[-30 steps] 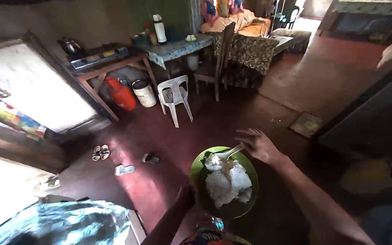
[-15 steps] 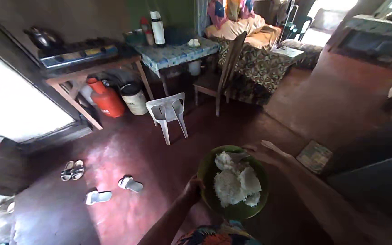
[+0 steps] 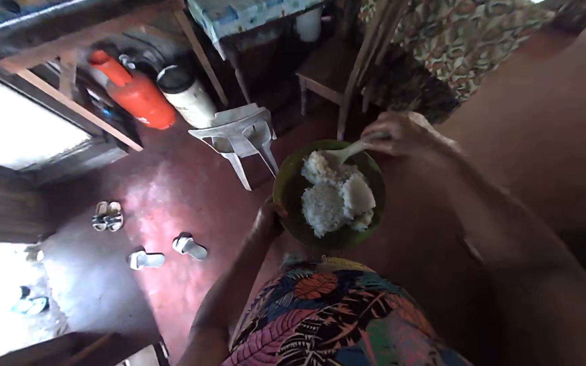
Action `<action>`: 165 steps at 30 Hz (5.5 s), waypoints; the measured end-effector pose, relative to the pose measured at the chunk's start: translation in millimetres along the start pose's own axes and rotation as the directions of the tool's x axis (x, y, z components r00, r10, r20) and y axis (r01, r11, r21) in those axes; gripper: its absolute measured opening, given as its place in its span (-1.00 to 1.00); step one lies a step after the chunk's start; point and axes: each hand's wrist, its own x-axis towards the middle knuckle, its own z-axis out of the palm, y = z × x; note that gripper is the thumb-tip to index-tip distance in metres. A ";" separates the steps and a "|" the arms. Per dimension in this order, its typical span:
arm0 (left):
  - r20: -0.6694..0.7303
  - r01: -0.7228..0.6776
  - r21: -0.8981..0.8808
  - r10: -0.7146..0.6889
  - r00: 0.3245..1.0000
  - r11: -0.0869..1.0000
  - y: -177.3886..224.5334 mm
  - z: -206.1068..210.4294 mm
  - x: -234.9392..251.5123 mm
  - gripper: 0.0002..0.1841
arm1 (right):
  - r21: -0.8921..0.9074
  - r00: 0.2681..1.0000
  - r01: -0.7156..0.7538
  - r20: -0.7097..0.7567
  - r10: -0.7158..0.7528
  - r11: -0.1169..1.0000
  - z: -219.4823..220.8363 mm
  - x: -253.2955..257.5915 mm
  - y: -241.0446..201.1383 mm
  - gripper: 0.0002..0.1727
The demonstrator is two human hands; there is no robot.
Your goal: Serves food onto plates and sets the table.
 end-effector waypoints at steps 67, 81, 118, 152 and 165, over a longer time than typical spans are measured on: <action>-0.767 0.002 -0.055 -0.044 0.640 0.998 421.8 -59.5 1166.0 -0.73 | 0.981 0.394 -0.193 0.065 0.917 0.014 -41.9 643.4 695.4 -0.68; -0.469 0.471 0.838 -0.078 0.880 0.275 531.8 -93.1 1280.0 -0.50 | 0.728 0.741 -0.573 0.265 0.617 0.376 -84.9 884.3 734.2 -0.77; -0.560 0.277 0.335 -0.046 0.827 0.900 441.2 -66.5 1209.5 -0.55 | 0.109 0.748 -0.536 0.521 0.411 0.837 -13.6 1080.5 649.5 -0.67; -0.199 0.065 0.952 0.443 0.874 0.300 492.1 -22.5 1194.4 -0.51 | 0.880 0.735 -0.424 0.197 0.649 0.214 -30.9 999.8 750.1 -0.80; -0.340 0.137 0.905 0.490 0.803 0.403 447.9 -69.3 1143.8 -0.57 | -0.257 0.717 -0.661 0.062 0.694 0.705 -102.3 1008.4 752.9 -0.59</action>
